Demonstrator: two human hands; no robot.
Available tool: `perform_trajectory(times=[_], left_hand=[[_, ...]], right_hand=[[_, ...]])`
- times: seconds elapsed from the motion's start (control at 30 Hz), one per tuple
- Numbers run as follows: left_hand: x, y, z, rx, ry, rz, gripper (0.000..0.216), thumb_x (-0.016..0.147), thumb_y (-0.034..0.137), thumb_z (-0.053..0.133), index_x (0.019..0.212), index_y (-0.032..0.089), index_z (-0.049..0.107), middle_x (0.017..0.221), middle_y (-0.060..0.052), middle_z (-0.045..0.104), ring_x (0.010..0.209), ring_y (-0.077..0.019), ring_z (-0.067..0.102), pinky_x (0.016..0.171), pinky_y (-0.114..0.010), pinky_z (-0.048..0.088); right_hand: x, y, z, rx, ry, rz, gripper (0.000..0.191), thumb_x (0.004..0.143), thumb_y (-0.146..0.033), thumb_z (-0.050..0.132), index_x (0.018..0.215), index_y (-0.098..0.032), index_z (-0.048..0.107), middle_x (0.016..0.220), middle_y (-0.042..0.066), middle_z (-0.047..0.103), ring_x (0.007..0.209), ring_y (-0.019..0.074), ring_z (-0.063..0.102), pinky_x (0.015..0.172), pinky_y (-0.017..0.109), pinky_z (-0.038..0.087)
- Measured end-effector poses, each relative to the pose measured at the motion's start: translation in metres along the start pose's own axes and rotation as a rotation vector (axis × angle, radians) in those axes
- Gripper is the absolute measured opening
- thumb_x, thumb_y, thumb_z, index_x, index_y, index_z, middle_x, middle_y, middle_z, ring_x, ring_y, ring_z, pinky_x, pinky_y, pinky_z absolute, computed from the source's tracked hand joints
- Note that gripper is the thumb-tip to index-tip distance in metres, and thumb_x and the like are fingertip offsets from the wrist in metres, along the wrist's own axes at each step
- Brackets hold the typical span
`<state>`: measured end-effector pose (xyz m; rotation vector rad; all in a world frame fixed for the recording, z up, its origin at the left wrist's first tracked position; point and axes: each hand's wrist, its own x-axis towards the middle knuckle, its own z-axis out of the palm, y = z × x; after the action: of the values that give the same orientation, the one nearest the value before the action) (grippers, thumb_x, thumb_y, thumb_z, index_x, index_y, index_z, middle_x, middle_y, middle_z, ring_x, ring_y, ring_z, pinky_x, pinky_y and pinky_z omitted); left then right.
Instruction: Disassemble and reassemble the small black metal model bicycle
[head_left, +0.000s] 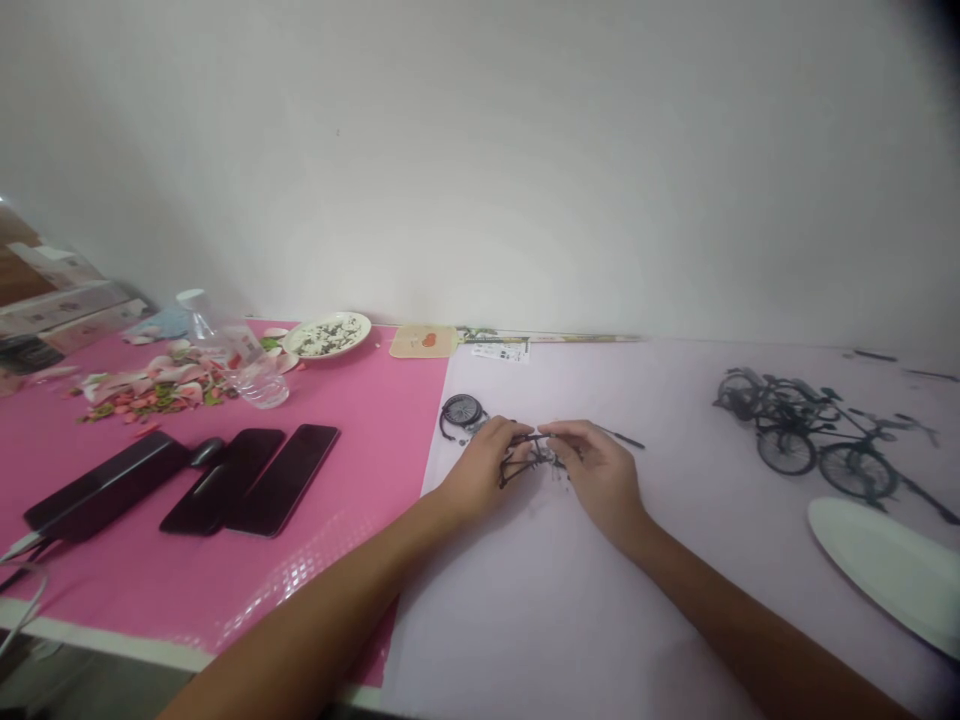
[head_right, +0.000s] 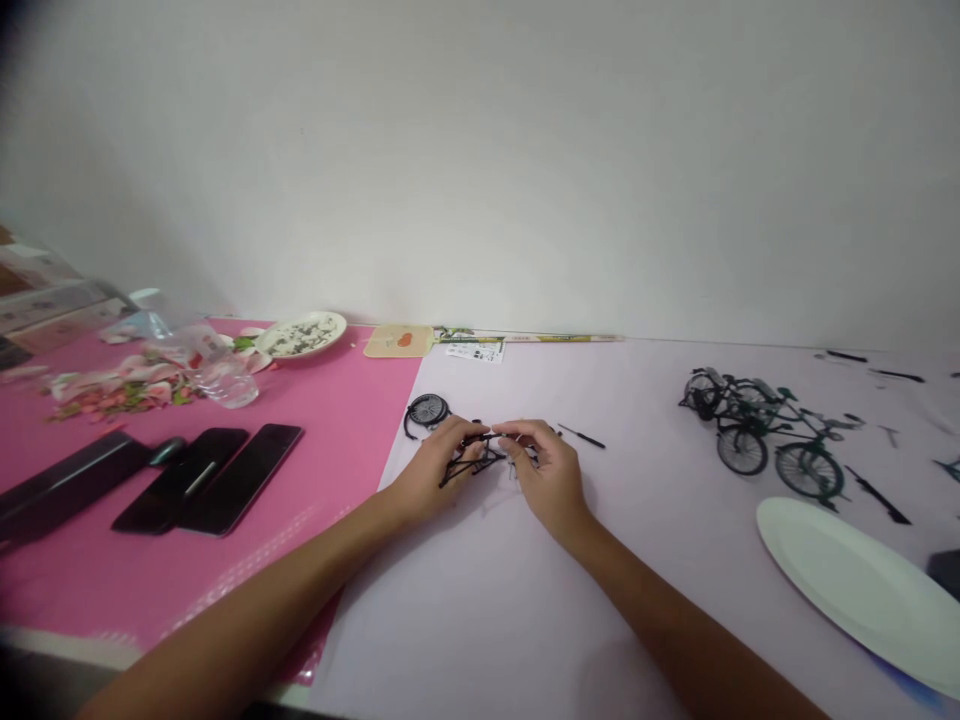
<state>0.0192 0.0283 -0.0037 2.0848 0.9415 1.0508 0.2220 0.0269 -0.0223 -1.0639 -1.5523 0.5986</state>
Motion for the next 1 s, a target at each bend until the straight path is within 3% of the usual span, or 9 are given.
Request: perform_trajectory(times=[0.17, 0.33, 0.53, 0.77, 1.0], left_hand=[[0.000, -0.002, 0.000, 0.016, 0.018, 0.023, 0.028, 0.104, 0.031, 0.049, 0.127, 0.020, 0.061, 0.114, -0.014, 0.062, 0.106, -0.0275, 0.060, 0.094, -0.040, 0.047], [-0.002, -0.008, 0.003, 0.024, 0.007, 0.000, 0.028, 0.098, 0.027, 0.058, 0.125, 0.021, 0.059, 0.113, -0.011, 0.063, 0.103, -0.0259, 0.060, 0.092, -0.040, 0.048], [-0.001, -0.007, 0.006, -0.063, 0.024, -0.101, 0.024, 0.098, 0.024, 0.056, 0.121, 0.021, 0.062, 0.118, -0.010, 0.067, 0.104, -0.0239, 0.063, 0.090, -0.037, 0.049], [0.001, -0.007, 0.010, -0.238, 0.070, -0.176, 0.021, 0.098, 0.024, 0.057, 0.115, 0.020, 0.068, 0.106, -0.007, 0.072, 0.096, -0.0199, 0.066, 0.082, -0.030, 0.050], [0.001, -0.008, 0.012, -0.414, 0.076, -0.253, 0.023, 0.098, 0.034, 0.060, 0.109, 0.018, 0.071, 0.100, -0.007, 0.073, 0.090, -0.0184, 0.067, 0.077, -0.028, 0.050]], right_hand=[[0.001, 0.000, -0.001, -0.021, -0.008, -0.039, 0.012, 0.098, -0.032, 0.069, 0.103, -0.026, 0.078, 0.106, 0.005, 0.075, 0.102, 0.0241, 0.070, 0.092, 0.039, 0.058], [0.000, 0.006, 0.000, 0.024, -0.014, 0.042, 0.013, 0.096, -0.034, 0.072, 0.103, -0.025, 0.077, 0.107, 0.006, 0.077, 0.104, 0.0247, 0.071, 0.093, 0.038, 0.057], [-0.001, 0.013, 0.001, 0.124, 0.000, 0.139, 0.022, 0.092, -0.037, 0.077, 0.109, -0.024, 0.076, 0.107, 0.007, 0.078, 0.098, 0.0248, 0.073, 0.090, 0.040, 0.059], [0.000, 0.008, -0.001, 0.070, -0.018, 0.089, 0.013, 0.093, -0.035, 0.076, 0.101, -0.025, 0.080, 0.105, 0.006, 0.079, 0.105, 0.0261, 0.072, 0.091, 0.039, 0.058], [0.002, 0.003, -0.003, -0.013, -0.025, -0.019, 0.010, 0.096, -0.031, 0.072, 0.101, -0.026, 0.079, 0.105, 0.005, 0.075, 0.095, 0.0227, 0.069, 0.083, 0.037, 0.055]])
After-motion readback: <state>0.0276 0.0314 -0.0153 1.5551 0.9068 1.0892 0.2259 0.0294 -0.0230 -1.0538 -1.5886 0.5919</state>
